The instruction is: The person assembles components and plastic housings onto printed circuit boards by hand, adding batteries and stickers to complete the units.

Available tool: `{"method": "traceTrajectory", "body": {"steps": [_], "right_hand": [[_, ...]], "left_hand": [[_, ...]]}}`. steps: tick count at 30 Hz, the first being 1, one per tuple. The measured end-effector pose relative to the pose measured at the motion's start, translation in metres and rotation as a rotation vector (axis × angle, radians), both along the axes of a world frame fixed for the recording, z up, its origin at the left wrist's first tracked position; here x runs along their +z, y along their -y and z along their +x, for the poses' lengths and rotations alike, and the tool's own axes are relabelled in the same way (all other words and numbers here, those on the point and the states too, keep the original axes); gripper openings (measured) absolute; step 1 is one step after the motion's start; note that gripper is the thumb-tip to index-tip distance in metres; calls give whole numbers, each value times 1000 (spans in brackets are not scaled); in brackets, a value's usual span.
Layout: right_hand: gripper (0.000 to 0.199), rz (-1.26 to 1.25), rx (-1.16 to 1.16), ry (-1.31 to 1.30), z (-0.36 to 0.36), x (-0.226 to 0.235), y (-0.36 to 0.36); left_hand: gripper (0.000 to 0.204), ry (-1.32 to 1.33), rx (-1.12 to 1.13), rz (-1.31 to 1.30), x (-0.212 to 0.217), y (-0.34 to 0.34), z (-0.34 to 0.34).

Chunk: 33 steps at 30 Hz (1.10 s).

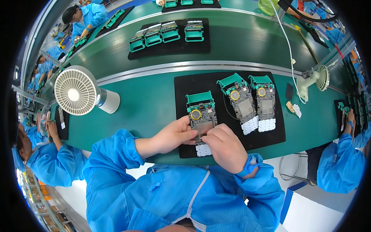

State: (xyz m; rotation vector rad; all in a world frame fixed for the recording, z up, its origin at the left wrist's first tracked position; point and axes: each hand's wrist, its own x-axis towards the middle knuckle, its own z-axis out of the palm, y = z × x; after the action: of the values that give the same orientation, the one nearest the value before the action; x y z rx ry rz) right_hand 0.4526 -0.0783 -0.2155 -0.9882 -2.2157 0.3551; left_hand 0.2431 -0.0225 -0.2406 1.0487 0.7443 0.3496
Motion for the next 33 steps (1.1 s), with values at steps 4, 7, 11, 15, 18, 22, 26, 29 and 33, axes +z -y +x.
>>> {"method": "traceTrajectory", "body": {"steps": [4, 7, 11, 15, 18, 22, 26, 29, 33], "right_hand": [[22, 210, 161, 254, -1, -8, 9], [24, 273, 118, 321, -1, -22, 19], [27, 49, -107, -17, -7, -20, 19], [27, 138, -44, 160, -9, -23, 23], [27, 358, 52, 250, -11, -20, 25], [27, 246, -85, 116, -17, -25, 27], [26, 270, -38, 231, -19, -24, 29], [26, 282, 41, 299, -16, -15, 26], [24, 142, -20, 132, -4, -20, 20]], "left_hand": [[43, 20, 48, 7, 2, 3, 4], [44, -5, 46, 33, -6, 3, 4], [44, -29, 29, 57, 1, 2, 5], [43, -23, 45, 33, -5, 3, 7], [42, 57, 67, 34, -3, 4, 8], [40, -37, 53, 58, -7, 3, 7], [39, 35, 88, 23, 5, 6, 9], [38, 3, 95, 44, 5, 6, 8], [39, -28, 67, 35, 1, 4, 7]]}}
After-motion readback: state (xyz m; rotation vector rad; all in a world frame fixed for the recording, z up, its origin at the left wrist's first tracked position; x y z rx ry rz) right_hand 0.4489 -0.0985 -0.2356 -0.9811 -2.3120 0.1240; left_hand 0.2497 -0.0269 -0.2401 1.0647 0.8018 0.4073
